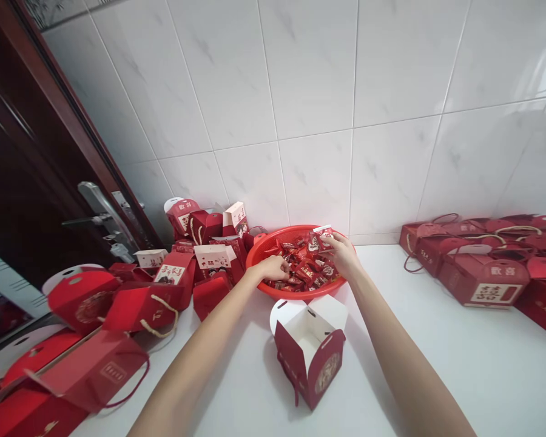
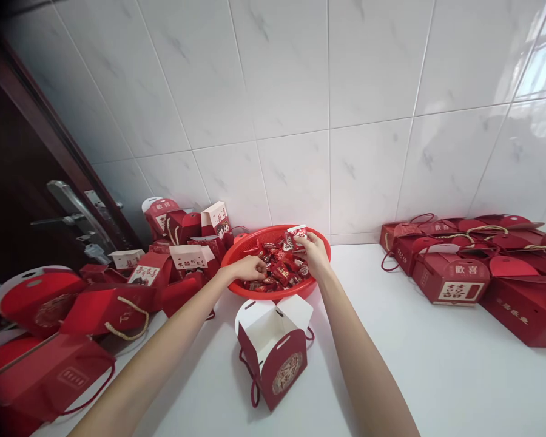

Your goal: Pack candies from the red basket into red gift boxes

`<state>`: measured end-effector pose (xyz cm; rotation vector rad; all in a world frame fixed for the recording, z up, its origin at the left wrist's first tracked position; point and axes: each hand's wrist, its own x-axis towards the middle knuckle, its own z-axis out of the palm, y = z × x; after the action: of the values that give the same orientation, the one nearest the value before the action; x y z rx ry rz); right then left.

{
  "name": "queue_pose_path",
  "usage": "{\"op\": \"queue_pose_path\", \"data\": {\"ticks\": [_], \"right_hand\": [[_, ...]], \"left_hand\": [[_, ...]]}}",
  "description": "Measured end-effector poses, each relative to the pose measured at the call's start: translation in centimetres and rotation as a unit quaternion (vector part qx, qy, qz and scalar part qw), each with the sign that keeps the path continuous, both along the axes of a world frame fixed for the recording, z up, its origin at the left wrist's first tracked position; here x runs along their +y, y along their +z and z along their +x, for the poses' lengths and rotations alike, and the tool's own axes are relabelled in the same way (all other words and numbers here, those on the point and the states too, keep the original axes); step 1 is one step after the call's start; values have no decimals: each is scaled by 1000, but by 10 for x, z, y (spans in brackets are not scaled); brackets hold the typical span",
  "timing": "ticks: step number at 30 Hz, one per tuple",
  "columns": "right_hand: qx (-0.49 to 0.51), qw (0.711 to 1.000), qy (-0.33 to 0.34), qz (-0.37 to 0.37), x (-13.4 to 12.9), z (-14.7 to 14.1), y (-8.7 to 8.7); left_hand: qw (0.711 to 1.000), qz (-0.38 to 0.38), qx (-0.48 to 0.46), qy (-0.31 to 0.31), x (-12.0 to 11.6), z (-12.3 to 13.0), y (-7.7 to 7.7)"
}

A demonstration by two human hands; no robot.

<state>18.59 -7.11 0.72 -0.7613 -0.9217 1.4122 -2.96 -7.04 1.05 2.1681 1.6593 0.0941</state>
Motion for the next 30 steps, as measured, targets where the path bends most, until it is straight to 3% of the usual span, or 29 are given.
{"op": "queue_pose_path", "data": {"ticks": [3,5,8,15,23,30], "right_hand": [[4,1000,-3,3,-1,0,0],[3,1000,2,6,-1,0,0],[-6,1000,23,20,0,0,-1],[-10,997,69,38,-1,1,-1],[7,999,34,28,0,2,-2],[-27,999,43,13,1,2,-4]], "left_hand": [[998,45,-39,-2,2,1,-3],[988,89,-128,16,5,0,-4],[947,130,-287,59,9,-1,-7],[890,66,-447,57,10,18,3],[898,76,-433,-9,13,39,12],[959,50,-277,-29,15,11,14]]}}
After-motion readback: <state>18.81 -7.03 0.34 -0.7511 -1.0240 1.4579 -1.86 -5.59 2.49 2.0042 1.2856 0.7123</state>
